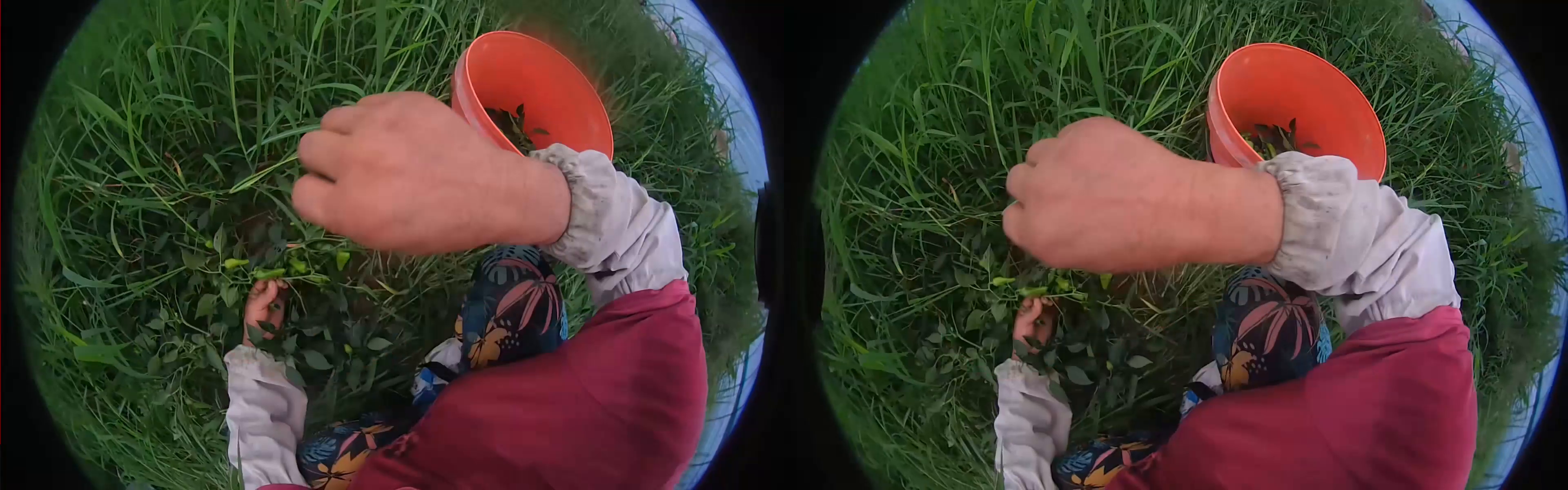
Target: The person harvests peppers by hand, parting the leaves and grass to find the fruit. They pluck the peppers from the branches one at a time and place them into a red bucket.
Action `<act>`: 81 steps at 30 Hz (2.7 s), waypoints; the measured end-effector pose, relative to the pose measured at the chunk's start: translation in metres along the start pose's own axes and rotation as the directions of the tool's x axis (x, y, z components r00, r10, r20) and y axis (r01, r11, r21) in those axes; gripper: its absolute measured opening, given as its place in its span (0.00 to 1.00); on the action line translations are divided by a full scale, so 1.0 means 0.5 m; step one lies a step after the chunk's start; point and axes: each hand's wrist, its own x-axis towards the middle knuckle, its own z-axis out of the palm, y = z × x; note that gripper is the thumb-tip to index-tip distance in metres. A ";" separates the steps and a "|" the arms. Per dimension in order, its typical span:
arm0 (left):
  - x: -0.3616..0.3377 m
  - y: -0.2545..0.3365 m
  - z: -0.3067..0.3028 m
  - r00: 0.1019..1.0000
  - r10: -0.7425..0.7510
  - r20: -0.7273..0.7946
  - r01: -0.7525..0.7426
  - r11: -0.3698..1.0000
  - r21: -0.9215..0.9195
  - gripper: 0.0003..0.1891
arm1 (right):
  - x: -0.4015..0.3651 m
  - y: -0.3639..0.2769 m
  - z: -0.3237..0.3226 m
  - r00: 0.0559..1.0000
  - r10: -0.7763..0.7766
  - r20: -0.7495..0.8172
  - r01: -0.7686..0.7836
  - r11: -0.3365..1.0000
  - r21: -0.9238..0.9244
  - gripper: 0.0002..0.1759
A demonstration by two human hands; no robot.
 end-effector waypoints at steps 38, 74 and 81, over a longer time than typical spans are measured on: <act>-0.014 0.025 0.096 0.996 0.020 -0.084 -0.008 0.990 0.141 0.07 | 0.087 -0.452 0.001 0.739 -0.608 -0.290 -0.462 -0.770 0.439 0.20; -0.025 0.036 0.051 0.999 -0.049 0.011 0.047 0.990 0.129 0.09 | 0.000 -0.001 0.434 0.618 0.217 0.756 -0.784 0.095 0.613 0.12; -0.019 0.041 0.115 0.998 -0.056 -0.038 0.065 0.938 0.339 0.11 | 0.052 -0.098 0.418 0.836 0.258 0.484 -0.529 0.615 0.585 0.19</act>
